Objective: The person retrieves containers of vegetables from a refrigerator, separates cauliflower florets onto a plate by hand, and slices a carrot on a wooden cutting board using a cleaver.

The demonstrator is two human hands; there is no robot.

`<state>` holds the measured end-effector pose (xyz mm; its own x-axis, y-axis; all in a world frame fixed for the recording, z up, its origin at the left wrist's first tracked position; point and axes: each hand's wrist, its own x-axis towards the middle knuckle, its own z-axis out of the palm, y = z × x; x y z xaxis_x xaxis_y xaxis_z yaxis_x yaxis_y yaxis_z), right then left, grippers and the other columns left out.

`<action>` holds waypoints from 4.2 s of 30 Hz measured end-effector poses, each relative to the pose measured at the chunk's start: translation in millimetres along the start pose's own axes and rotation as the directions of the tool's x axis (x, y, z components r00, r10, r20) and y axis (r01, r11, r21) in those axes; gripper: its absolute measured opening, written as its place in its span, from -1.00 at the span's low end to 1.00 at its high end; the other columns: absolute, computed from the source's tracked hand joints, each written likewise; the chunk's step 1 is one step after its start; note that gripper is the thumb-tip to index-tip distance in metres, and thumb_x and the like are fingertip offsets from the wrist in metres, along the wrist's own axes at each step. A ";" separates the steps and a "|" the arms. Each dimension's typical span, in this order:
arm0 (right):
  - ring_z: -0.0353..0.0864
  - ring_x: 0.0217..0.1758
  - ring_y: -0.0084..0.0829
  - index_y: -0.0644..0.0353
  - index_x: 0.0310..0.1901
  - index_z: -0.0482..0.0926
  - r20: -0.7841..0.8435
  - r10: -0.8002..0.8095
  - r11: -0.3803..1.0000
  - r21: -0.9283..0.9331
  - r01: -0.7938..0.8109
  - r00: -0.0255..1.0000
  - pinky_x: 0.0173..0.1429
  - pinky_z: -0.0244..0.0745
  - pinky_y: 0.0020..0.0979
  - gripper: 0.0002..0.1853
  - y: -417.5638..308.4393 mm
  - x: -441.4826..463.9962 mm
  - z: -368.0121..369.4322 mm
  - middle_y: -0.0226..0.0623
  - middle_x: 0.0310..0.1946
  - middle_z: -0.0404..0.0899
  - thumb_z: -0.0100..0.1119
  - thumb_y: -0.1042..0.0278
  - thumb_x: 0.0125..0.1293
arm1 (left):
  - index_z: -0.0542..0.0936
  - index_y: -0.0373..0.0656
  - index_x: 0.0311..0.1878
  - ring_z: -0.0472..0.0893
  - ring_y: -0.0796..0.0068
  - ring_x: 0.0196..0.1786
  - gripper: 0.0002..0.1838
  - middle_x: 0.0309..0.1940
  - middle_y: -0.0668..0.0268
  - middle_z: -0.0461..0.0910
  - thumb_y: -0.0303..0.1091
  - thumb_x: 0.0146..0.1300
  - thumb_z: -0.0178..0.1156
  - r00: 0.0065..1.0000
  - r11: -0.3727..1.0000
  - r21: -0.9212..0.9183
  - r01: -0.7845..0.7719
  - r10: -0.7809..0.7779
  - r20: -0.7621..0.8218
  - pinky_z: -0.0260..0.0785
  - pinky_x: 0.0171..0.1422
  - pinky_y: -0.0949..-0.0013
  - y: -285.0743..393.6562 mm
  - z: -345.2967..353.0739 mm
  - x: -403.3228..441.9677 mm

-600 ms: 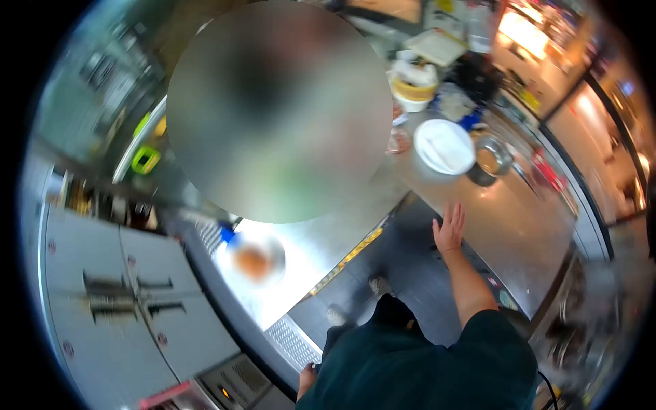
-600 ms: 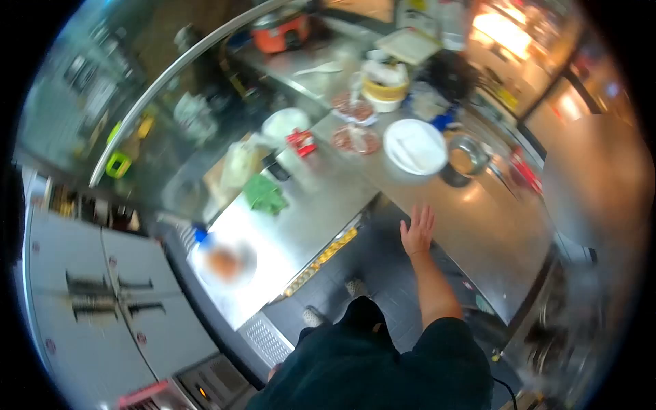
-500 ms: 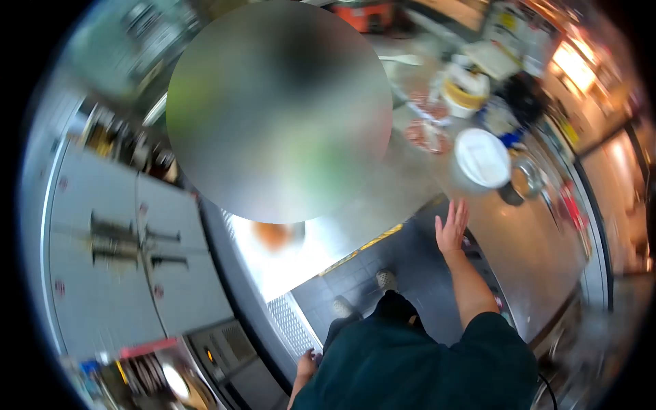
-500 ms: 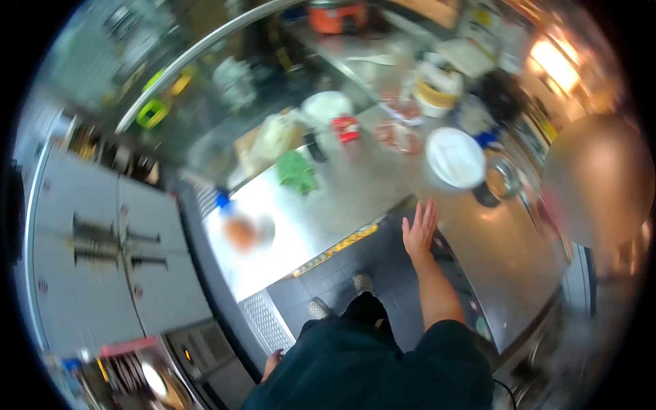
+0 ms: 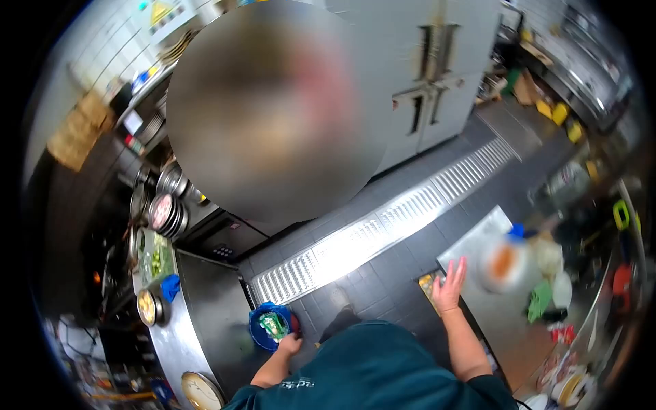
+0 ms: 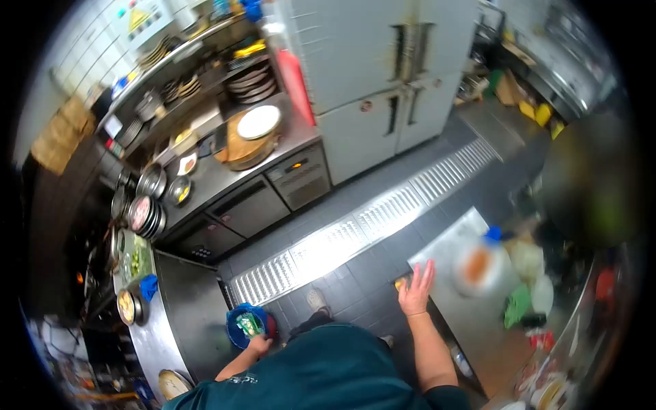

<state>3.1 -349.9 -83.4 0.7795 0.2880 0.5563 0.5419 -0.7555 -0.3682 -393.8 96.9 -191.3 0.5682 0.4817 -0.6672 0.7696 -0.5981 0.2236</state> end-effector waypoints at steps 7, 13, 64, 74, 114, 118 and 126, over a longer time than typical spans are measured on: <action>0.04 0.62 0.43 0.27 0.57 0.16 0.261 -0.213 0.949 0.285 0.135 0.942 0.64 0.07 0.22 -0.13 -152.7 93.4 157.6 0.38 0.60 -0.06 0.28 0.47 0.21 | 0.73 -0.31 -0.03 0.81 0.06 -0.26 -0.59 -0.20 -0.07 0.78 -0.12 0.31 0.25 0.858 0.809 -0.287 0.513 -0.478 0.188 0.65 -0.03 0.11 -127.5 11.2 -21.8; 0.09 0.63 0.29 0.23 0.56 0.22 0.497 -0.336 0.911 0.387 0.142 0.800 0.67 0.11 0.08 -0.17 -260.2 174.1 231.9 0.27 0.62 -0.04 0.29 0.46 0.23 | 0.73 -0.26 0.05 0.80 0.09 -0.25 -0.57 -0.15 -0.03 0.77 -0.11 0.28 0.30 0.920 0.926 -0.313 0.211 -0.297 -0.257 0.64 -0.07 0.13 -141.5 -14.6 61.4; 0.58 0.36 0.08 0.38 0.32 0.52 0.259 0.898 -0.233 -0.405 -0.884 -0.355 0.45 0.46 -0.09 -0.15 369.4 310.5 147.6 0.17 0.27 0.60 0.26 -0.30 0.29 | 0.38 -0.08 0.58 0.05 -0.12 0.72 -0.38 0.61 -0.02 0.27 -0.07 0.54 -0.10 0.496 -0.444 0.852 -0.276 0.694 0.522 -0.34 0.74 -0.25 1257.5 -311.6 756.0; 0.54 0.36 0.10 0.34 0.30 0.56 0.298 0.937 0.284 -0.337 -0.898 0.185 0.45 0.46 -0.06 -0.32 570.5 510.2 104.6 0.18 0.25 0.59 0.31 -0.08 0.36 | 0.61 -0.02 0.41 0.42 0.04 0.49 -0.47 0.45 0.18 0.50 0.01 0.55 -0.01 0.648 -0.564 0.767 -0.308 0.466 0.603 0.20 0.47 -0.15 1277.7 -257.2 857.7; 0.57 0.25 -0.26 0.36 0.48 0.29 0.562 0.426 0.895 -0.146 -0.422 0.709 0.32 0.63 -0.17 0.08 999.3 816.0 216.6 -0.07 0.27 0.51 0.52 -0.33 0.20 | 0.19 -0.09 0.62 0.47 -0.03 0.39 -0.26 0.49 0.06 0.25 0.14 0.58 0.03 0.962 0.027 -0.967 0.254 0.099 0.255 0.54 0.42 0.00 1475.1 -41.3 1076.1; 0.56 0.19 -0.37 0.30 0.47 0.35 0.497 0.460 0.878 -0.130 -0.461 0.736 0.26 0.58 -0.24 -0.02 998.5 820.5 224.3 -0.16 0.25 0.52 0.50 -0.28 0.25 | 0.23 -0.14 0.58 0.46 -0.08 0.41 -0.41 0.54 0.06 0.24 -0.07 0.63 -0.07 0.967 -0.357 -0.926 0.122 -0.168 0.192 0.57 0.42 0.01 1522.9 -26.5 1115.2; 0.56 0.22 -0.29 0.33 0.49 0.34 0.350 0.550 0.818 -0.043 -0.574 0.758 0.35 0.52 -0.15 0.01 1023.3 823.1 221.3 -0.12 0.23 0.53 0.53 -0.25 0.24 | 0.00 -0.39 0.60 0.50 -0.22 0.37 -0.40 0.35 -0.33 0.32 -0.31 0.65 -0.20 0.948 -0.777 -0.571 0.264 0.101 0.301 0.75 0.23 -0.02 1510.2 -33.9 1082.8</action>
<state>1268.8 -755.7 -167.3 0.9991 0.0085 -0.0421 -0.0179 -0.8086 -0.5881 1393.5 -263.0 -552.0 0.5288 0.2034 -0.8240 -0.2813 0.9580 0.0559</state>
